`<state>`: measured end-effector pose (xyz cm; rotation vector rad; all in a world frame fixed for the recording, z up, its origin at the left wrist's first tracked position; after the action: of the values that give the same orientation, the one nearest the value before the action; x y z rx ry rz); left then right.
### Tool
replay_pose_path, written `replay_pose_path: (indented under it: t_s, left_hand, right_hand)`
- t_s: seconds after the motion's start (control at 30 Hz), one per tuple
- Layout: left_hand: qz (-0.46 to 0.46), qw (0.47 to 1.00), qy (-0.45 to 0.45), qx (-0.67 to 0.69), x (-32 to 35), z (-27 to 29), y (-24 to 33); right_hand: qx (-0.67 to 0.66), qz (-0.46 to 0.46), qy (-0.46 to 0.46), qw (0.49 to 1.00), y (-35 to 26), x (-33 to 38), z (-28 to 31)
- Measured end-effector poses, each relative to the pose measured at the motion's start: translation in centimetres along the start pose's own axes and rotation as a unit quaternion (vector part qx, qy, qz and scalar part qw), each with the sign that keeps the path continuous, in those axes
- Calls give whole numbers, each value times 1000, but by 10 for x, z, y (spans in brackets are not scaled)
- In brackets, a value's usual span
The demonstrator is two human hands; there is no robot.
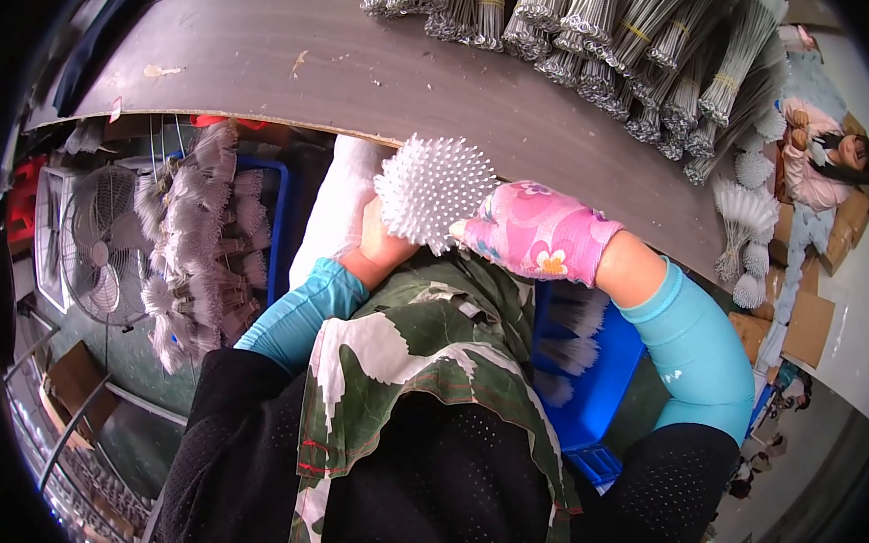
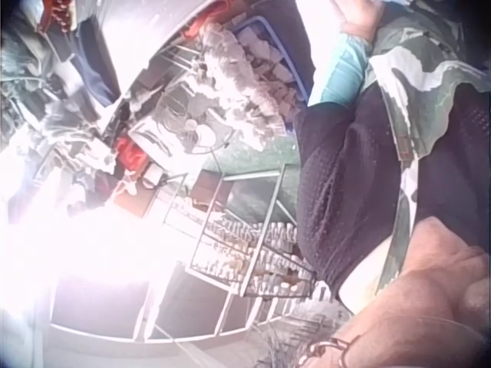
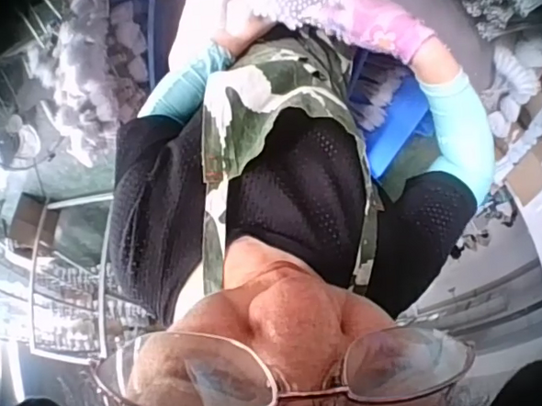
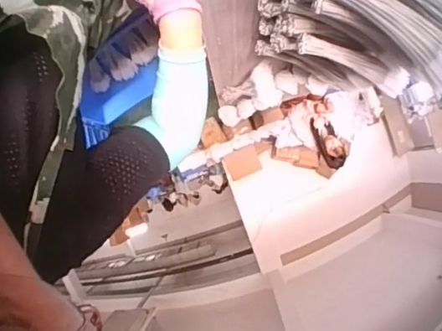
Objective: The person bundles white plastic spiked components, trims them with scissors, and inspects them by hand.
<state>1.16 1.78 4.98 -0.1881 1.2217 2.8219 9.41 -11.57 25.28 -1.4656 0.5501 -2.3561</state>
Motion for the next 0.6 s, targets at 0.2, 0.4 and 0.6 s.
replay_pose_path:
  t_s: [0.2, 0.4, 0.6]
  left_hand:
    - [27, 999, -32, 9, -2, 1, 1]
    - [16, 1000, -26, 1, -2, 2, 1]
    - [17, 1000, -16, -16, -1, 0, 1]
  right_hand:
    - [-114, -29, 25, 993, 1, 11, -4]
    - [-239, -71, 33, 968, 11, 32, -17]
    - [-220, -51, 35, 973, 22, 28, -18]
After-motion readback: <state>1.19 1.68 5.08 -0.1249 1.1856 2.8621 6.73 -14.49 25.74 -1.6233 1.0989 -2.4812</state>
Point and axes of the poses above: each hand's wrist, its own x-axis away from the middle knuckle, its own z-axis out of the back of the hand, y = z × x, the point moved 2 cm from there along -x, towards the middle knuckle, and after that the axes turned 10 degrees about -x, right-handed, at the moved point
